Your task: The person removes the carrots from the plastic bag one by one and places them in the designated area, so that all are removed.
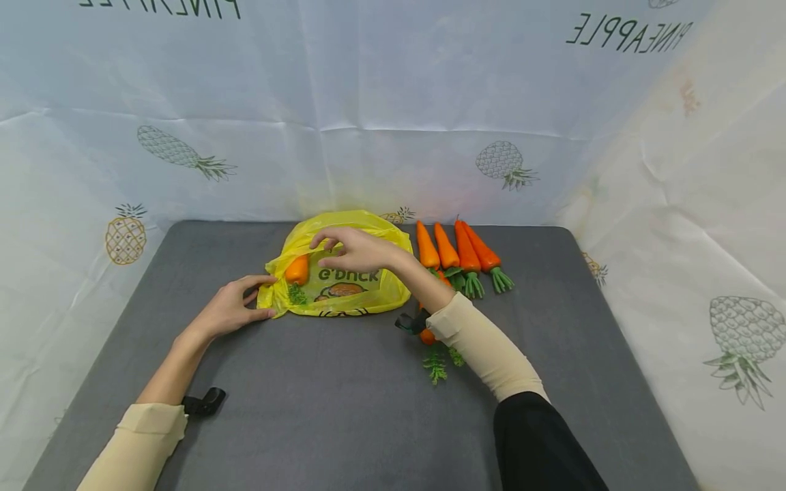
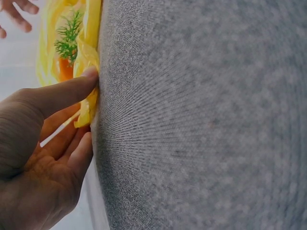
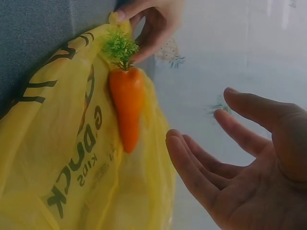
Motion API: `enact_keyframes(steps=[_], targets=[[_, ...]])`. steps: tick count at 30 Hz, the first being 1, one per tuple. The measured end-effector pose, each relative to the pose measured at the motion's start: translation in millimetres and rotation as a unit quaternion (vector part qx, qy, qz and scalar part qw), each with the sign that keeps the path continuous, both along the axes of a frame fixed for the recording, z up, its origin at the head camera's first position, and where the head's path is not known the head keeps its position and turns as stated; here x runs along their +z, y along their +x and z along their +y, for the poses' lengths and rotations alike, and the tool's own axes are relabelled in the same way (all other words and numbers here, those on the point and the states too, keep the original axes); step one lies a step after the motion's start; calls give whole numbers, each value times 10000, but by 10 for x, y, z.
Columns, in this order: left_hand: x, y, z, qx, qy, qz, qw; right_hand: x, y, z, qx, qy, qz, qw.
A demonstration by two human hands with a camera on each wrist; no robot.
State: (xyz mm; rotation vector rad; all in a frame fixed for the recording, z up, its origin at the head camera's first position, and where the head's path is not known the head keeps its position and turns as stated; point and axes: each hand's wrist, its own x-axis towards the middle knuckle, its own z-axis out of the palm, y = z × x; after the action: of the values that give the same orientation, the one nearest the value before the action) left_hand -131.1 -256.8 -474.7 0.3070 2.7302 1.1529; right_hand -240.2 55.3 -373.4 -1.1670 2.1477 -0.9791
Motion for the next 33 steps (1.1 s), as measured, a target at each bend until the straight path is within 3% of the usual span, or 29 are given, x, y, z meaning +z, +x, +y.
enact_keyframes(steps=[8, 20, 33], targets=[[3, -1, 4, 21, -53, 1, 10000, -143, -77, -175, 71, 71, -225, 9997], [-20, -27, -6, 45, -62, -58, 10000, -418, -119, -369, -31, 46, -193, 9998], [-24, -28, -3, 79, -79, -65, 9999, -602, -130, -629, -59, 294, 65, 9995]])
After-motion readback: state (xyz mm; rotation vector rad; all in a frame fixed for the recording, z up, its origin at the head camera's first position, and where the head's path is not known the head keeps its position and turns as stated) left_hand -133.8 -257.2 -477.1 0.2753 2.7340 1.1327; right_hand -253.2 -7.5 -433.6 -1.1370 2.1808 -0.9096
